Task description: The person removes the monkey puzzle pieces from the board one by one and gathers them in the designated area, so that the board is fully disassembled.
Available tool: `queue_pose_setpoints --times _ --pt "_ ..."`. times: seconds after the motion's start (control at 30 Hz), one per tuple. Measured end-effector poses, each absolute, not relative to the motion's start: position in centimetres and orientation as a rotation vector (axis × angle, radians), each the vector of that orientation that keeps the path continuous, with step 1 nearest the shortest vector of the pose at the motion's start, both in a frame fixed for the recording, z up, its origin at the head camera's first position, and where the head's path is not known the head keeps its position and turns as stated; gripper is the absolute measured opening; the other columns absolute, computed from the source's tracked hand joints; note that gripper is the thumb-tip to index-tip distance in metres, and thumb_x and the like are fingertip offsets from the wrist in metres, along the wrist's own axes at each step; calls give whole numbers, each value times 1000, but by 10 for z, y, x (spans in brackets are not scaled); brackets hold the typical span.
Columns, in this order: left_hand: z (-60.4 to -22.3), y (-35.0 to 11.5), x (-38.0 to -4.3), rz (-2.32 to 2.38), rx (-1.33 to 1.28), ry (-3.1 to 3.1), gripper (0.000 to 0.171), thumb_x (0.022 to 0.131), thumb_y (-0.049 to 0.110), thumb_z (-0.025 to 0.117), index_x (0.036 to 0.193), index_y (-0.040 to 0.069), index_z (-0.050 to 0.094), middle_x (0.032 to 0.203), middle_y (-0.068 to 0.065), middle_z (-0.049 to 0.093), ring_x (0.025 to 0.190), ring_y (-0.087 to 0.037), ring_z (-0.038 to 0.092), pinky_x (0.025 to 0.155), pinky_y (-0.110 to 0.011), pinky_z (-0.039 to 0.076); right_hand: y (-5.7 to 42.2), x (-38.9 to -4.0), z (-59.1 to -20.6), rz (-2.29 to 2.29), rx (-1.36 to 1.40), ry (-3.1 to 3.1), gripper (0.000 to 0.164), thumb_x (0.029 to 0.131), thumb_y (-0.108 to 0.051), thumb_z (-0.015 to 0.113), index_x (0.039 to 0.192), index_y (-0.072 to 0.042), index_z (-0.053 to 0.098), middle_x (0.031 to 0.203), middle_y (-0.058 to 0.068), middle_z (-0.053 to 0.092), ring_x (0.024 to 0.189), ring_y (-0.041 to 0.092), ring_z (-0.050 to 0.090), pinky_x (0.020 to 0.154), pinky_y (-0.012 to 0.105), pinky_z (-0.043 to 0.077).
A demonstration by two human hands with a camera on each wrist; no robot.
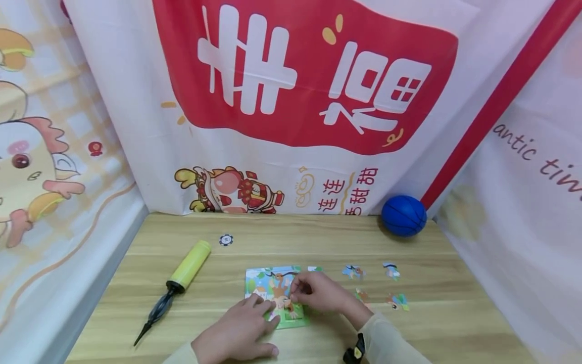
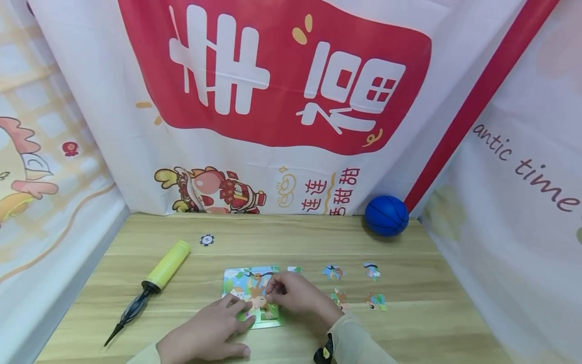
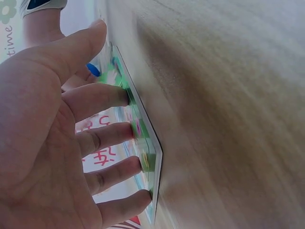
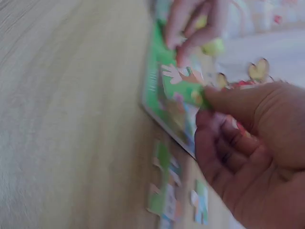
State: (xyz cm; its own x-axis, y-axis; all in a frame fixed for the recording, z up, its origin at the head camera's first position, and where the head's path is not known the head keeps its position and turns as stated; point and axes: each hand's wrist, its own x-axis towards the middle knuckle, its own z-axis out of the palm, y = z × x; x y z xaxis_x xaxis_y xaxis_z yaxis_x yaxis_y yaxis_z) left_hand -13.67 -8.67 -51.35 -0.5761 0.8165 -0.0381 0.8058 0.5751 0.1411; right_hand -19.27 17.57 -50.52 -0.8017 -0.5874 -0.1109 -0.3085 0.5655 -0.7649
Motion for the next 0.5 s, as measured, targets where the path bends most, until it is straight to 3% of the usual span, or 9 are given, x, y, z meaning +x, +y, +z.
queue_pose_setpoints --times 0.13,0.37,0.5 --pt "-518 -89 -135 223 1370 2680 70 93 72 50 139 21 65 147 -9 52 127 -32 48 103 -54 45 216 -188 -499 -1285 -678 2377 10 97 -23 71 103 -15 70 93 0 69 82 17 64 70 29 55" --pt "-517 -86 -138 236 1368 2671 72 93 74 48 140 21 64 149 -9 51 128 -32 46 101 -55 45 352 -149 -492 -1267 -446 2365 19 97 -21 70 109 -6 68 98 7 68 90 21 63 76 31 55" --pt "-517 -85 -138 244 1363 2678 74 92 74 49 139 19 64 147 -11 52 126 -33 47 101 -56 45 412 -126 -498 -1235 -306 2360 18 98 -17 69 108 -2 68 96 10 68 86 20 64 72 30 56"
